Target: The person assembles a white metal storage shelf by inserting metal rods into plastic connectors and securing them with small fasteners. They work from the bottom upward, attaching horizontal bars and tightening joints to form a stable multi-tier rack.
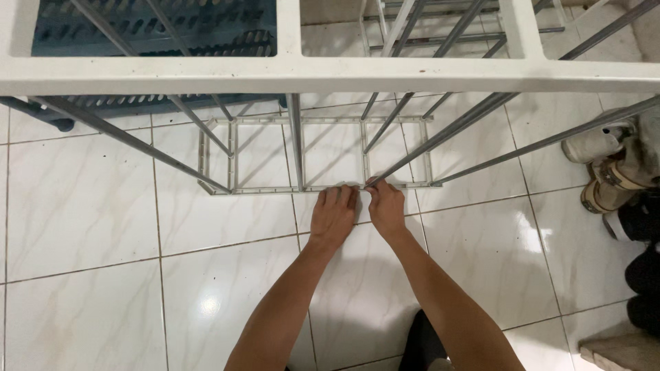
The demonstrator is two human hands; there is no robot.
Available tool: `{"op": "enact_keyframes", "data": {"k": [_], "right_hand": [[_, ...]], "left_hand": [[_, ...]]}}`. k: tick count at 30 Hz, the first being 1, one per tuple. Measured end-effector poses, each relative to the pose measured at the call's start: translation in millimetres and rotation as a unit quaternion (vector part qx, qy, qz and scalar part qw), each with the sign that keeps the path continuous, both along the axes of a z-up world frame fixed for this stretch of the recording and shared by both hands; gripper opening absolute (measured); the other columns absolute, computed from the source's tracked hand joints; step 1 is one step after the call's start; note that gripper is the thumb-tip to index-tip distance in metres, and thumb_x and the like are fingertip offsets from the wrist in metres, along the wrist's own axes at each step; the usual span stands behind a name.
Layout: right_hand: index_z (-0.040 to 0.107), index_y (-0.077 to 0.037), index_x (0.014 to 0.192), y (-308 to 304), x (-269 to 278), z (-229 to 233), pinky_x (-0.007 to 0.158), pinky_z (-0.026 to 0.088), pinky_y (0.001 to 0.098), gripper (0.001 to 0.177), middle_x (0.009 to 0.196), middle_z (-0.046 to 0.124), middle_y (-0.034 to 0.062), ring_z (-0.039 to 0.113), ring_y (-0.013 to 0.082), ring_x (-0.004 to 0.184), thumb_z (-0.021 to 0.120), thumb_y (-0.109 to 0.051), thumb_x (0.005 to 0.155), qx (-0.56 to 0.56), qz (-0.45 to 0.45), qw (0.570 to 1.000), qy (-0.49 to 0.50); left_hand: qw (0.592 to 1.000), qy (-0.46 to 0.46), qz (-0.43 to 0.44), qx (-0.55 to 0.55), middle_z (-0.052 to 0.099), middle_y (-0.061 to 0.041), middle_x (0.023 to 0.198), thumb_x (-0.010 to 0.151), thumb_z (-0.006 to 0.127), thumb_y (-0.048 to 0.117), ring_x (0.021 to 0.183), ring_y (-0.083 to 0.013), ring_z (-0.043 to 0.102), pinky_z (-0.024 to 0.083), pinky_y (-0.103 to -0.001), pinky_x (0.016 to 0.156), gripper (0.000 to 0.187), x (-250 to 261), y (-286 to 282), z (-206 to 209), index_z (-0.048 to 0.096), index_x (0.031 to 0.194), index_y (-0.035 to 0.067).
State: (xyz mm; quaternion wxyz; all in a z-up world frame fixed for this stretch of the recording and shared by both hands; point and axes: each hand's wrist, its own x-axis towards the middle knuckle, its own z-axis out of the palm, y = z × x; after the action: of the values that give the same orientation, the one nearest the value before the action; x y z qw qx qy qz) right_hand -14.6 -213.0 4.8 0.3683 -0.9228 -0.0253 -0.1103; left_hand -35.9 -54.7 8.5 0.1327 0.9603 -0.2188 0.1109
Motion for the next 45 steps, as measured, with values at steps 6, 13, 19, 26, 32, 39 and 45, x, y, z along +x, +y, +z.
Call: {"op": "enact_keyframes", "data": {"k": [6, 13, 19, 26, 32, 39, 45], "right_hand": [[0.066, -0.002, 0.103, 1.3, -1.7, -2.3, 0.062, 0.052, 0.0468, 0.013, 0.082, 0.071, 0.0198, 0.068, 0.0394, 0.073, 0.065, 0.003, 0.092, -0.006, -0.014, 1.000, 0.003], [0.065, -0.003, 0.102, 5.0, -2.3, -5.5, 0.062, 0.053, 0.0462, 0.012, 0.084, 0.072, 0.0187, 0.069, 0.0384, 0.074, 0.064, 0.003, 0.092, -0.009, -0.036, 0.999, 0.006], [0.065, -0.002, 0.103, 6.7, -4.4, -4.4, 0.062, 0.053, 0.0448, 0.017, 0.086, 0.072, 0.0183, 0.069, 0.0381, 0.074, 0.062, 0.008, 0.089, -0.007, -0.039, 0.999, -0.012], [0.065, 0.001, 0.103, 5.1, -4.8, -11.0, 0.061, 0.052, 0.0449, 0.017, 0.084, 0.070, 0.0213, 0.068, 0.0389, 0.073, 0.061, 0.010, 0.090, 0.012, -0.056, 0.998, 0.005], [0.063, 0.004, 0.100, -3.4, 1.4, -17.7, 0.068, 0.056, 0.0417, 0.013, 0.092, 0.070, 0.0221, 0.070, 0.0379, 0.081, 0.059, 0.011, 0.089, 0.067, -0.002, 0.998, -0.018], [0.065, 0.002, 0.096, -5.1, 4.5, -9.3, 0.071, 0.054, 0.0445, 0.016, 0.093, 0.069, 0.0210, 0.067, 0.0402, 0.084, 0.061, 0.013, 0.086, 0.026, 0.026, 0.999, -0.013], [0.065, 0.001, 0.098, -1.7, 4.0, -9.4, 0.067, 0.055, 0.0442, 0.018, 0.091, 0.067, 0.0207, 0.067, 0.0400, 0.082, 0.061, 0.013, 0.085, 0.026, 0.006, 1.000, -0.007]], "left_hand": [[1.000, -0.013, -0.002, 0.026, 0.062, -0.013, 0.131, 0.087, 0.062, 0.011, 0.110, -0.0299, 0.057, 0.048, -0.044, 0.099, 0.043, -0.9, 0.4, -2.4, 0.066, 0.129, 0.001], [1.000, 0.001, -0.004, 0.011, 0.063, -0.015, 0.132, 0.087, 0.062, 0.012, 0.110, -0.0314, 0.057, 0.048, -0.045, 0.100, 0.046, -0.1, -0.5, -4.1, 0.066, 0.131, 0.000], [1.000, 0.024, -0.009, 0.018, 0.062, -0.014, 0.133, 0.088, 0.061, 0.010, 0.110, -0.0317, 0.057, 0.048, -0.045, 0.101, 0.044, 0.2, 1.6, -0.2, 0.065, 0.131, 0.000], [0.999, 0.028, -0.013, 0.014, 0.062, -0.014, 0.134, 0.089, 0.062, 0.009, 0.110, -0.0320, 0.056, 0.047, -0.044, 0.101, 0.046, 0.6, 2.1, 0.5, 0.064, 0.134, 0.000], [0.999, 0.043, -0.008, 0.003, 0.060, -0.013, 0.135, 0.087, 0.063, 0.009, 0.112, -0.0333, 0.056, 0.047, -0.045, 0.101, 0.050, 1.3, 2.5, 0.4, 0.062, 0.137, 0.003], [0.998, 0.055, -0.008, 0.001, 0.059, -0.012, 0.137, 0.084, 0.065, 0.007, 0.112, -0.0328, 0.055, 0.046, -0.044, 0.102, 0.055, 1.2, 5.1, 6.7, 0.061, 0.138, 0.005], [0.998, 0.057, -0.014, -0.009, 0.060, -0.012, 0.137, 0.083, 0.068, 0.007, 0.112, -0.0328, 0.055, 0.047, -0.043, 0.102, 0.056, 0.2, 6.4, 10.6, 0.061, 0.139, 0.002]]}}
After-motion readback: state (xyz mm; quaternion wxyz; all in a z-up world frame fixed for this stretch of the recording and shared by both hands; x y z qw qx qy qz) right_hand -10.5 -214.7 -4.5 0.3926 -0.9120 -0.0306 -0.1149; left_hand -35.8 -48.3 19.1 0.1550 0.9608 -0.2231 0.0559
